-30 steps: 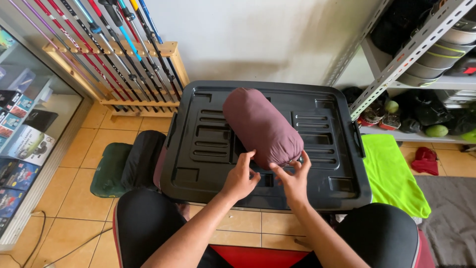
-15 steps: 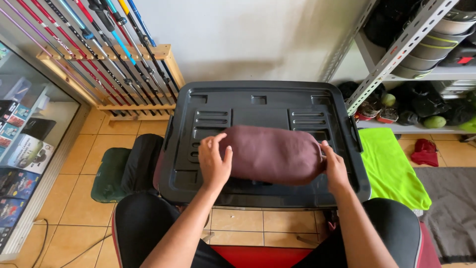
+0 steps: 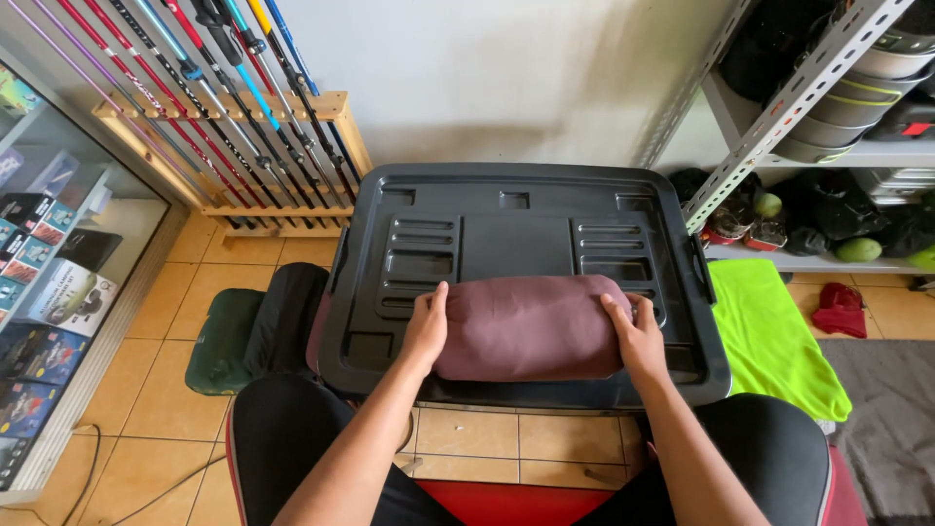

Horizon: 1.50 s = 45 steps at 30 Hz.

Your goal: The person ties a drawstring on a rolled maroon sleeping bag and secures it with a green cord on a black plastic lid. Then, the person unfolds a red sleeping bag on the same lid, spreads it out, and begins to fold it.

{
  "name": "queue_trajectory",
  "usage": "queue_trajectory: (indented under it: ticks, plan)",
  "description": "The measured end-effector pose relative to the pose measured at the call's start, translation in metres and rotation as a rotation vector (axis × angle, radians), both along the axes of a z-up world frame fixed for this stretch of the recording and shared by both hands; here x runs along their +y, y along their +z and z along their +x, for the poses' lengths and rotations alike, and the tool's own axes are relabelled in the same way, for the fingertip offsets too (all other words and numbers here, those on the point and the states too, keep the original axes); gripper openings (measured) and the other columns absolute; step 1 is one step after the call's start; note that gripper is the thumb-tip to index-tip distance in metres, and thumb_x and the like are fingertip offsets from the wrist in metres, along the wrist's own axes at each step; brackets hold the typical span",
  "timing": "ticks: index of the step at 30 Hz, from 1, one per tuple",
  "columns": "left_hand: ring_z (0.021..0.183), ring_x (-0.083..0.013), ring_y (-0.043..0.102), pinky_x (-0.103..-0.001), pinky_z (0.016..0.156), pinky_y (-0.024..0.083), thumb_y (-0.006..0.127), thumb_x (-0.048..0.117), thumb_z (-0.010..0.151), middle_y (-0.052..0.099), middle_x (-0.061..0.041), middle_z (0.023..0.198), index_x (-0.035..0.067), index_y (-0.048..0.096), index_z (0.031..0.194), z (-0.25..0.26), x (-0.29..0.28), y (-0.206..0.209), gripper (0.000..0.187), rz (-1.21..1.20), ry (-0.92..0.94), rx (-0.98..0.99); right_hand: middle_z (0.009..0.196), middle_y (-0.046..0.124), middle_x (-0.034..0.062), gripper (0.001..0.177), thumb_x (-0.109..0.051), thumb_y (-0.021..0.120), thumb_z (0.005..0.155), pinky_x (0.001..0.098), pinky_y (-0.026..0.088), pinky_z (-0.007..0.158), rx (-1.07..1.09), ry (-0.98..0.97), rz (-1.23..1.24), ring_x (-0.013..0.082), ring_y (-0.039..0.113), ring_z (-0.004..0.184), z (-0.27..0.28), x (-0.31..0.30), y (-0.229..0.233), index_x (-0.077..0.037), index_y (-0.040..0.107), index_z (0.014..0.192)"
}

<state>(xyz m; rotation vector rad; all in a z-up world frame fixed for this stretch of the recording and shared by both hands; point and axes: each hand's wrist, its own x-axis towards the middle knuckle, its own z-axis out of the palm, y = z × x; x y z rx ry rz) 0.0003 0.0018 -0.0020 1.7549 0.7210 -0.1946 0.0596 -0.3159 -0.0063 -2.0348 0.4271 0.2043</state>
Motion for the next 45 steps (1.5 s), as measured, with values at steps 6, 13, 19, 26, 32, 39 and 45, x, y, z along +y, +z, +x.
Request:
queue_trajectory:
  ticks: [6, 13, 19, 26, 32, 39, 45]
  plan:
    - [0.146, -0.0394, 0.040, -0.048, 0.122, 0.029, 0.079, 0.058, 0.081, 0.048, -0.021, 0.150, 0.020, 0.050, 0.150, -0.007, -0.002, 0.017, 0.084, 0.031, -0.102, -0.346, 0.125, 0.061, 0.0355, 0.055, -0.034, 0.071, 0.096, 0.0594, 0.042, 0.107, -0.328, 0.002, 0.235, 0.0474, 0.057, 0.125, -0.019, 0.007, 0.006, -0.009, 0.054, 0.142]
    - [0.148, -0.0489, 0.031, -0.057, 0.119, 0.038, 0.101, 0.044, 0.045, 0.022, -0.022, 0.160, 0.033, 0.023, 0.163, -0.016, -0.001, 0.039, 0.142, 0.267, -0.420, -0.419, 0.145, 0.047, 0.0393, 0.057, -0.055, 0.049, 0.105, 0.0659, 0.029, 0.117, -0.188, 0.051, 0.120, 0.0544, 0.039, 0.141, -0.011, 0.006, 0.013, -0.018, 0.039, 0.147]
    - [0.125, -0.0449, 0.060, -0.052, 0.100, 0.056, 0.094, 0.045, 0.061, 0.047, -0.018, 0.136, 0.033, 0.033, 0.158, -0.004, -0.011, 0.000, 0.115, 0.511, -0.313, -0.337, 0.130, 0.065, 0.0295, 0.069, -0.076, 0.048, 0.096, 0.0560, 0.040, 0.112, -0.013, 0.135, -0.208, 0.0471, 0.060, 0.125, 0.001, 0.015, -0.011, -0.025, 0.033, 0.140]
    - [0.097, -0.0294, 0.071, -0.044, 0.072, 0.064, 0.083, 0.057, 0.070, 0.054, -0.006, 0.109, 0.032, 0.045, 0.149, 0.006, -0.015, -0.024, 0.090, 0.835, -0.219, -0.449, 0.122, 0.066, 0.0328, 0.072, -0.073, 0.048, 0.098, 0.0549, 0.043, 0.108, -0.079, 0.107, -0.276, 0.0498, 0.061, 0.120, -0.012, 0.025, 0.018, -0.027, 0.028, 0.150]
    - [0.119, -0.0332, 0.064, -0.042, 0.095, 0.054, 0.080, 0.062, 0.073, 0.057, -0.011, 0.119, 0.035, 0.054, 0.132, -0.005, 0.030, 0.024, 0.070, 0.307, -0.389, -0.248, 0.118, 0.065, 0.0147, 0.041, -0.054, 0.066, 0.095, 0.0450, 0.051, 0.099, -0.443, 0.230, -0.552, 0.0403, 0.061, 0.116, 0.002, -0.032, -0.039, -0.027, 0.058, 0.124]
    - [0.144, -0.0388, 0.044, -0.048, 0.118, 0.035, 0.042, 0.092, 0.085, 0.045, -0.021, 0.156, 0.028, 0.032, 0.159, -0.010, 0.003, 0.021, 0.098, 0.046, -0.211, 0.124, 0.145, 0.053, 0.0278, 0.075, -0.067, 0.067, 0.087, 0.0525, 0.036, 0.115, 0.099, 0.001, 0.152, 0.0435, 0.048, 0.139, -0.028, 0.019, 0.049, -0.024, 0.054, 0.146]
    - [0.139, -0.0425, 0.046, -0.049, 0.116, 0.034, 0.052, 0.056, 0.097, 0.051, -0.024, 0.144, 0.022, 0.041, 0.145, -0.001, 0.004, 0.016, 0.060, -0.158, -0.111, -0.352, 0.135, 0.052, 0.0249, 0.055, -0.037, 0.057, 0.103, 0.0589, 0.031, 0.115, -0.342, 0.135, 0.250, 0.0421, 0.049, 0.131, -0.012, -0.010, 0.008, -0.012, 0.038, 0.148]
